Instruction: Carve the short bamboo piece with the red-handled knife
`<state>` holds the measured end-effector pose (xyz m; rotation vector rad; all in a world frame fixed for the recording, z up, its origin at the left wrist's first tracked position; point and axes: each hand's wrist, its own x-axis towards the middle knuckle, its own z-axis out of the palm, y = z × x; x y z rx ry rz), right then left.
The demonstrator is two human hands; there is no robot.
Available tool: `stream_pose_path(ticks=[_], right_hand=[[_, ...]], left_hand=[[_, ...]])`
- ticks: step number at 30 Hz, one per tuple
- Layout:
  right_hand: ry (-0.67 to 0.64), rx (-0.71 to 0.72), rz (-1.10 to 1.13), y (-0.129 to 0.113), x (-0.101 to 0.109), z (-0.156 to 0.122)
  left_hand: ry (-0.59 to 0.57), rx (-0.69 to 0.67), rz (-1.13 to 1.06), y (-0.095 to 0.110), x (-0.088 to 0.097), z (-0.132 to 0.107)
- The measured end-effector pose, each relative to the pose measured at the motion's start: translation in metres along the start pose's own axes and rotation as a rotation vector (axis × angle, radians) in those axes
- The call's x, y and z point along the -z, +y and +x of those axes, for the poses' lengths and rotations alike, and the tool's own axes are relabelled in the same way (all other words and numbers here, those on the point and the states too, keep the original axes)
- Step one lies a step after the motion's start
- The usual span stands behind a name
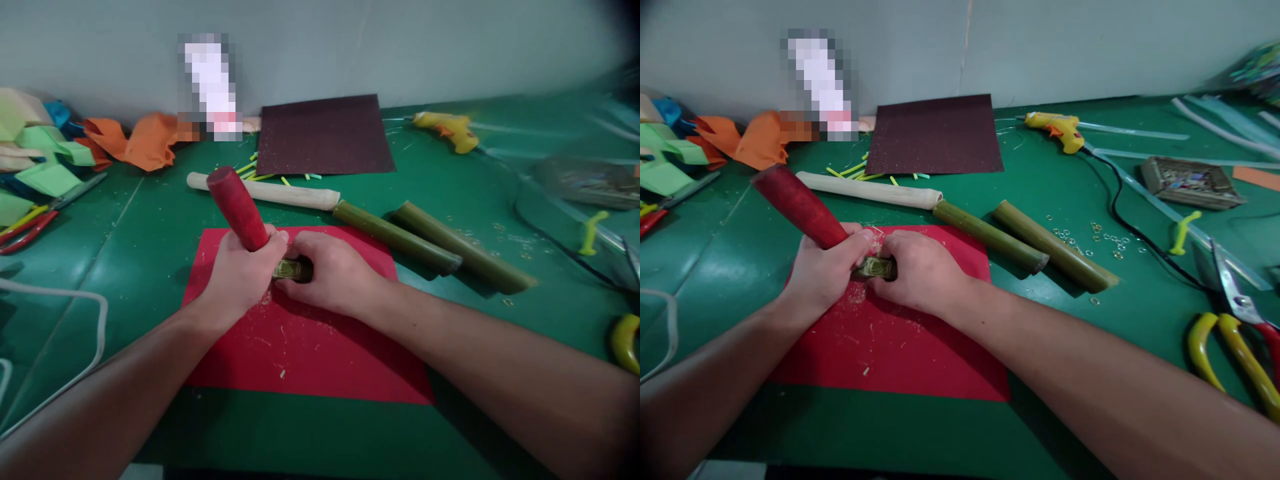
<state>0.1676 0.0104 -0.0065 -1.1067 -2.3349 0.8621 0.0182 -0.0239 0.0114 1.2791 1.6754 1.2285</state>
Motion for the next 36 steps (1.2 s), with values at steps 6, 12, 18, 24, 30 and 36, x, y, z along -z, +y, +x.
stream_pose_path(ticks=[6, 12, 18, 24, 30, 36], right_hand=[[0.011, -0.005, -0.023, 0.000, 0.000, 0.000], [0.002, -0.016, -0.034, -0.001, 0.001, -0.001], [0.005, -0.001, -0.020, -0.001, 0.001, 0.000], [-0.003, -0.007, -0.008, -0.003, 0.001, -0.001], [0.005, -0.012, -0.015, -0.002, 0.001, 0.000], [-0.013, 0.000, 0.051, -0.003, 0.003, 0.000]], left_hand=[[0.055, -0.012, -0.140, -0.002, 0.005, 0.005], [0.053, -0.017, -0.056, 0.004, 0.000, 0.003], [0.044, -0.009, 0.047, 0.005, -0.003, 0.000], [0.021, 0.011, 0.022, 0.002, -0.002, 0.002], [0.016, 0.014, 0.076, 0.005, -0.005, -0.001], [-0.017, 0.033, 0.160, 0.004, -0.003, 0.001]])
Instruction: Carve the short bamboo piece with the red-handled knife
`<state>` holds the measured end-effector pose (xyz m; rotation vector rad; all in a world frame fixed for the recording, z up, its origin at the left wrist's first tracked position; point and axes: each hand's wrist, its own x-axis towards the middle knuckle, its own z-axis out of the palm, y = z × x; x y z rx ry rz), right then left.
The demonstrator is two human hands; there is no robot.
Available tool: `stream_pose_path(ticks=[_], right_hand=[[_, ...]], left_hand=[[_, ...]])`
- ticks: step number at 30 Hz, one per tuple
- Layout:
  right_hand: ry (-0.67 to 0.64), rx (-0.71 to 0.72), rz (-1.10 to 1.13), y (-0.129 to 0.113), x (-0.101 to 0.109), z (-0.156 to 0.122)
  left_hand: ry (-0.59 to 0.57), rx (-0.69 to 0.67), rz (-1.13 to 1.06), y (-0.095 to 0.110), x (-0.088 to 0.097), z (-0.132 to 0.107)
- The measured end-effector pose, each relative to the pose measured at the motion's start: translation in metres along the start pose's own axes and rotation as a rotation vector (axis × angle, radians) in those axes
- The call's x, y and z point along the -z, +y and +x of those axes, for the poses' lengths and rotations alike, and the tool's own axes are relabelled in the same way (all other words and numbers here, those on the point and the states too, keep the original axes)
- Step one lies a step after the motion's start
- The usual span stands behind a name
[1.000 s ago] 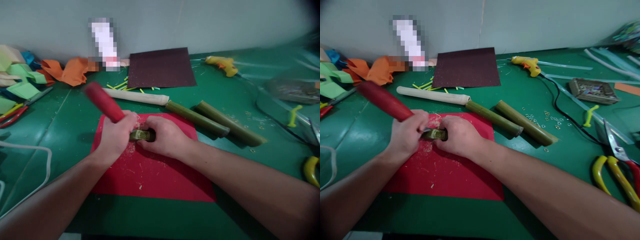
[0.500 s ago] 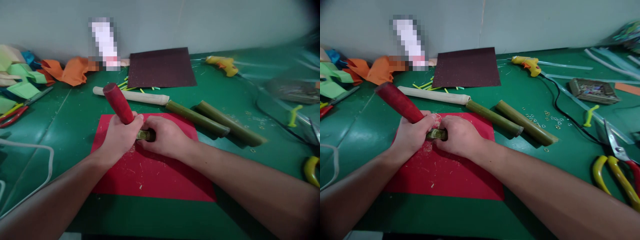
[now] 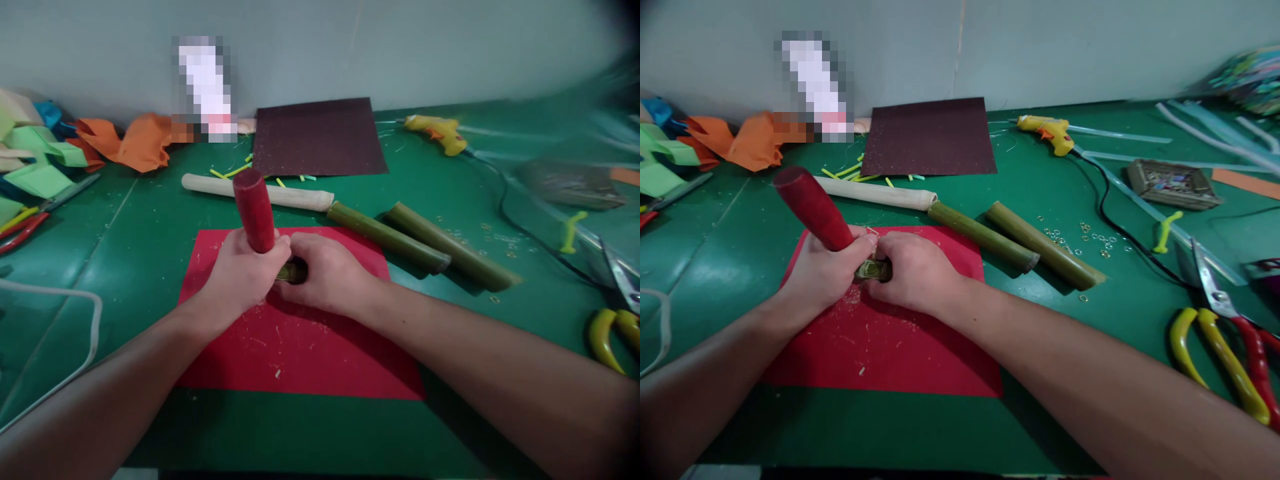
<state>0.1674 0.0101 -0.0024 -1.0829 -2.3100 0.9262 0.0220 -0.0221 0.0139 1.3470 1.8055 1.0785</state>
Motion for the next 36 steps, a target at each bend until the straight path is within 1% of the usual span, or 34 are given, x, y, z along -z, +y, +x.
stream_pose_path(ticks=[5, 8, 10, 15, 17, 21, 27, 30, 32, 36], right_hand=[[-0.011, -0.008, -0.006, -0.0006, 0.0011, 0.0001], [0.006, -0.005, -0.025, 0.0003, 0.0005, 0.0007], [0.019, -0.014, -0.041, 0.0010, -0.0002, 0.0011], [0.022, -0.006, -0.042, 0.0009, -0.0011, 0.0014], [0.014, -0.013, -0.038, 0.0002, -0.0008, 0.0015], [-0.006, -0.031, -0.011, -0.0001, -0.0004, 0.0015], [0.009, 0.002, 0.005, 0.0030, -0.0017, 0.0010], [0.020, -0.016, -0.026, 0.0038, -0.0021, 0.0009], [0.031, -0.023, -0.047, 0.0038, -0.0023, 0.0008], [0.029, -0.007, -0.041, 0.0026, -0.0023, 0.0005]], left_hand=[[-0.073, 0.045, 0.004, 0.0008, 0.0062, 0.0014], [-0.001, 0.022, -0.091, 0.0003, 0.0064, 0.0015], [0.024, 0.004, -0.128, 0.0003, 0.0049, 0.0021], [0.061, -0.018, -0.062, 0.0008, 0.0010, 0.0042], [0.065, -0.005, -0.064, 0.0007, -0.0002, 0.0040], [0.033, 0.004, -0.093, 0.0000, -0.0007, 0.0015], [-0.044, 0.023, -0.032, -0.0017, 0.0063, -0.0008], [0.007, 0.033, -0.113, -0.0008, 0.0075, 0.0016], [0.030, 0.004, -0.160, 0.0002, 0.0060, 0.0032], [0.046, -0.027, -0.094, 0.0012, 0.0012, 0.0032]])
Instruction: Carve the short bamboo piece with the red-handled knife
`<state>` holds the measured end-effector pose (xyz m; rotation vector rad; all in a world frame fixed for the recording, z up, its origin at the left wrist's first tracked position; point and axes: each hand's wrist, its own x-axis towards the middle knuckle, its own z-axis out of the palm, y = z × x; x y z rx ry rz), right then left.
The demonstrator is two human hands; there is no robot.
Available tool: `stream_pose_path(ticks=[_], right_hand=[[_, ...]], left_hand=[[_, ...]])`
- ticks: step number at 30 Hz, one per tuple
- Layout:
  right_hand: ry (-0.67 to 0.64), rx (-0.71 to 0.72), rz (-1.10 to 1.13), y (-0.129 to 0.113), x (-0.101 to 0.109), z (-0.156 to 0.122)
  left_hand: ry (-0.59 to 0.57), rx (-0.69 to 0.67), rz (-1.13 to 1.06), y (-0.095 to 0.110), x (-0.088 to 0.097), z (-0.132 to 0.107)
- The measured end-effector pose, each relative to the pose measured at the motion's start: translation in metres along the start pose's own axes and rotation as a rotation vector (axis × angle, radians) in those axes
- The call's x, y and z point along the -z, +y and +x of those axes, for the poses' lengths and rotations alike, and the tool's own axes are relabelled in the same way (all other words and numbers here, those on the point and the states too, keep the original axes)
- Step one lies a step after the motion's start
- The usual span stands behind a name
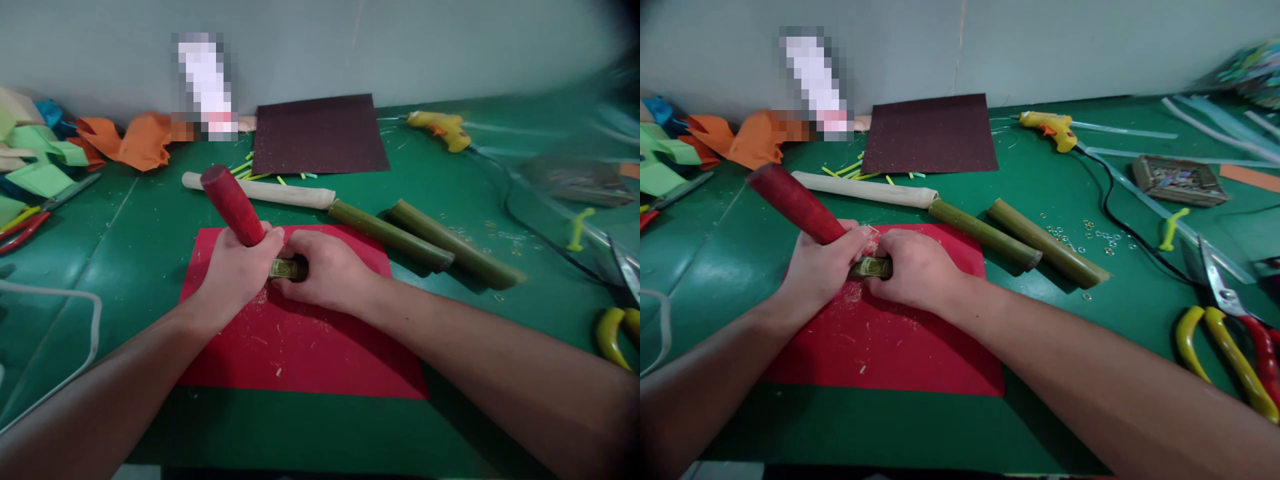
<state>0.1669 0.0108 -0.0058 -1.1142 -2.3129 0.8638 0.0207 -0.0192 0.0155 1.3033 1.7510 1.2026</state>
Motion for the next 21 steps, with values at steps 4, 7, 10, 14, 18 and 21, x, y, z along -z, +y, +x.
stream_pose_path(ticks=[4, 7, 10, 14, 18, 21], right_hand=[[-0.010, -0.010, 0.020, -0.0007, 0.0004, -0.0003], [-0.018, -0.011, 0.026, -0.0005, 0.0012, -0.0003], [-0.037, -0.016, 0.035, -0.0004, 0.0024, 0.0000], [-0.025, -0.030, 0.030, -0.0006, 0.0029, 0.0004], [-0.005, -0.012, 0.020, -0.0005, 0.0019, 0.0002], [-0.014, -0.011, 0.033, -0.0005, 0.0016, -0.0001]], left_hand=[[-0.014, 0.021, 0.015, -0.0005, -0.0017, -0.0020], [-0.043, 0.039, 0.020, -0.0005, 0.0003, -0.0027], [-0.104, 0.072, 0.039, -0.0003, 0.0040, -0.0019], [-0.089, 0.067, -0.027, 0.0006, 0.0056, 0.0000], [-0.038, 0.019, -0.031, 0.0012, 0.0018, -0.0001], [-0.033, 0.022, -0.007, 0.0000, -0.0006, -0.0016]])
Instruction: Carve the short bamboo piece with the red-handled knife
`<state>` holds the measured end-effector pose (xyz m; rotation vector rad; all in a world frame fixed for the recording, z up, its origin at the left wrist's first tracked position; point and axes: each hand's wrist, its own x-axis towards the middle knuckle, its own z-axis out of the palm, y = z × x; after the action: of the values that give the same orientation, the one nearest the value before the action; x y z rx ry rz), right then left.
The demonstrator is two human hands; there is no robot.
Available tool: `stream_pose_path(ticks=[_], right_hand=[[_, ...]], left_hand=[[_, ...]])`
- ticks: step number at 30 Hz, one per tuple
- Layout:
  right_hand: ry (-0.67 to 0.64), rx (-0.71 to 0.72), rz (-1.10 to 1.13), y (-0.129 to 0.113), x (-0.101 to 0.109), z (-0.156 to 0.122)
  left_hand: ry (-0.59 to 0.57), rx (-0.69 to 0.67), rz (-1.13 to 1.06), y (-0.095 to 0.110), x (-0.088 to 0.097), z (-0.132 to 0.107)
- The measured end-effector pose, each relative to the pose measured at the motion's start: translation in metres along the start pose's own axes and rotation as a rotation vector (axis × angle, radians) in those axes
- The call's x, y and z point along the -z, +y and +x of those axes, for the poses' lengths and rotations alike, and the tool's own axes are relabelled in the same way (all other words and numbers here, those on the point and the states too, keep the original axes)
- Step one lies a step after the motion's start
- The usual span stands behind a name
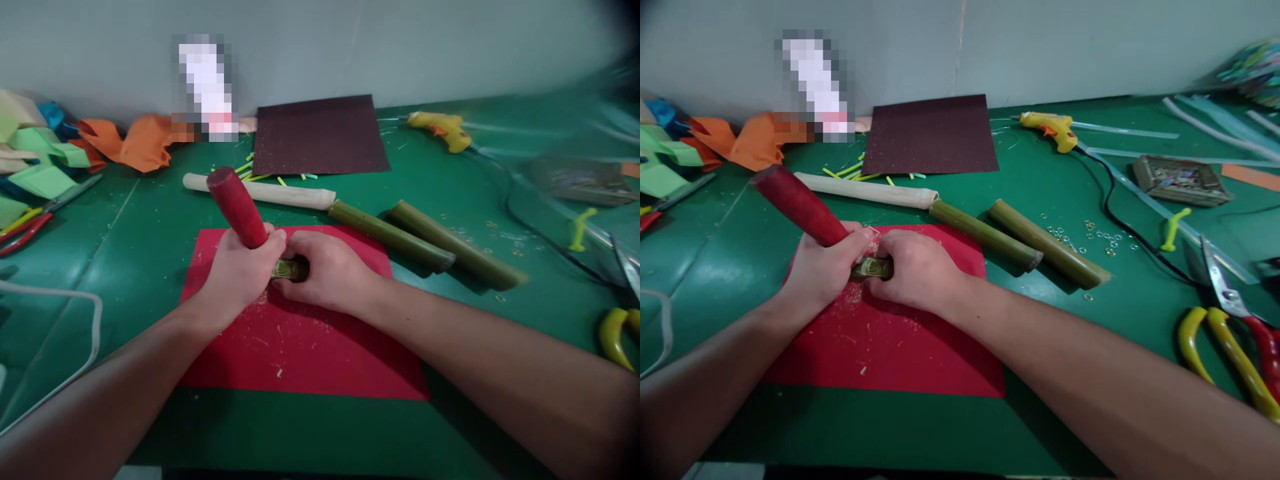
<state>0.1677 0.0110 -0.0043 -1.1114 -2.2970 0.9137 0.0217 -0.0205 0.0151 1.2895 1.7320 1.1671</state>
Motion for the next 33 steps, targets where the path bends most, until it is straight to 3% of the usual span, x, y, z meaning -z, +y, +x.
stream_pose_path(ticks=[7, 11, 16, 23, 31, 33], right_hand=[[-0.013, 0.016, 0.007, -0.001, 0.002, 0.000], [-0.017, 0.013, 0.028, 0.000, 0.002, -0.001], [0.002, 0.020, 0.013, 0.002, 0.001, 0.000], [-0.001, -0.003, -0.002, 0.001, 0.001, 0.000], [-0.029, 0.016, 0.013, 0.000, 0.004, 0.000], [-0.044, 0.031, 0.000, 0.001, 0.005, 0.001]], left_hand=[[-0.099, -0.010, 0.050, 0.000, 0.005, -0.001], [-0.216, 0.030, 0.011, 0.000, 0.010, -0.002], [-0.061, -0.011, -0.096, -0.002, 0.006, -0.001], [-0.019, 0.025, -0.011, 0.002, -0.003, -0.002], [-0.110, -0.044, 0.090, -0.005, 0.007, -0.006], [-0.235, -0.066, 0.110, -0.006, 0.010, -0.008]])
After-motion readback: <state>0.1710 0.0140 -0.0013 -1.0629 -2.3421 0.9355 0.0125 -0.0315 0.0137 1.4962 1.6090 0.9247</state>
